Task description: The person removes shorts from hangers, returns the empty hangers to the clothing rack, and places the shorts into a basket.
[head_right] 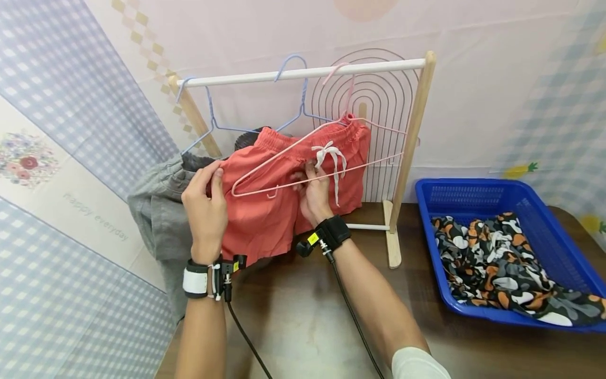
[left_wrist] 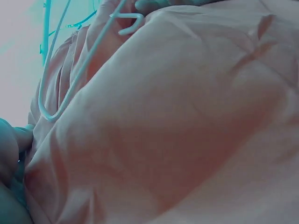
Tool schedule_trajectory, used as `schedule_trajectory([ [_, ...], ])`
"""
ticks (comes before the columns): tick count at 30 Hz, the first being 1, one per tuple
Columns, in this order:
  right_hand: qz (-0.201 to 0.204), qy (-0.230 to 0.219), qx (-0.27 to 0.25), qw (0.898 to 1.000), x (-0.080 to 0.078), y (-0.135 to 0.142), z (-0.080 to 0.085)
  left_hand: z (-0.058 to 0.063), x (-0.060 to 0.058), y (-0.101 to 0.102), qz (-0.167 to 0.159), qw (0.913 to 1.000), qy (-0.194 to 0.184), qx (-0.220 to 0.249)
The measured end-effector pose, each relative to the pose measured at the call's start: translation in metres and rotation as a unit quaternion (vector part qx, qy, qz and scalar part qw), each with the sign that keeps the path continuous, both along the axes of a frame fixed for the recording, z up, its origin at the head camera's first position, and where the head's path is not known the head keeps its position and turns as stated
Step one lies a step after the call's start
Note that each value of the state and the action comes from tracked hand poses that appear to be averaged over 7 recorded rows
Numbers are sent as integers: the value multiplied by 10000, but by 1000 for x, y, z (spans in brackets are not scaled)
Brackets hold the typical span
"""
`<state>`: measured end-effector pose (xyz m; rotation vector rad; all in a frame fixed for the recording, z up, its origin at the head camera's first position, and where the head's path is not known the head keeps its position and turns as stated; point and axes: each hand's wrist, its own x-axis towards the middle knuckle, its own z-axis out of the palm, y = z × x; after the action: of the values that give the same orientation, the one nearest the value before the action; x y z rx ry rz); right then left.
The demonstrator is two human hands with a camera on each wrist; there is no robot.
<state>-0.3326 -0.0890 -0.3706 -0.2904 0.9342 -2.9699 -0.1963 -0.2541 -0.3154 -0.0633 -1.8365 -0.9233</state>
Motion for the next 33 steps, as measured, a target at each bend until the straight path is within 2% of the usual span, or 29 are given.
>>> schedule_trajectory([
  [8, -67, -39, -144, 9999, -4, 6, 10, 11, -14, 11, -302, 9982, 420, 307],
  [18, -89, -88, -359, 9993, -8, 8, 5, 9, -20, 14, -347, 9977, 394, 429],
  [24, 59, 42, -828, 9965, -6, -1, 8, 15, -21, 7, -320, 9977, 480, 359],
  [27, 174, -59, -981, 9950, -6, -6, 12, 19, -21, 4, -268, 9977, 532, 326],
  [33, 183, -453, -781, 9957, -3, -12, 6, 15, -17, -2, -149, 9990, 334, 263],
])
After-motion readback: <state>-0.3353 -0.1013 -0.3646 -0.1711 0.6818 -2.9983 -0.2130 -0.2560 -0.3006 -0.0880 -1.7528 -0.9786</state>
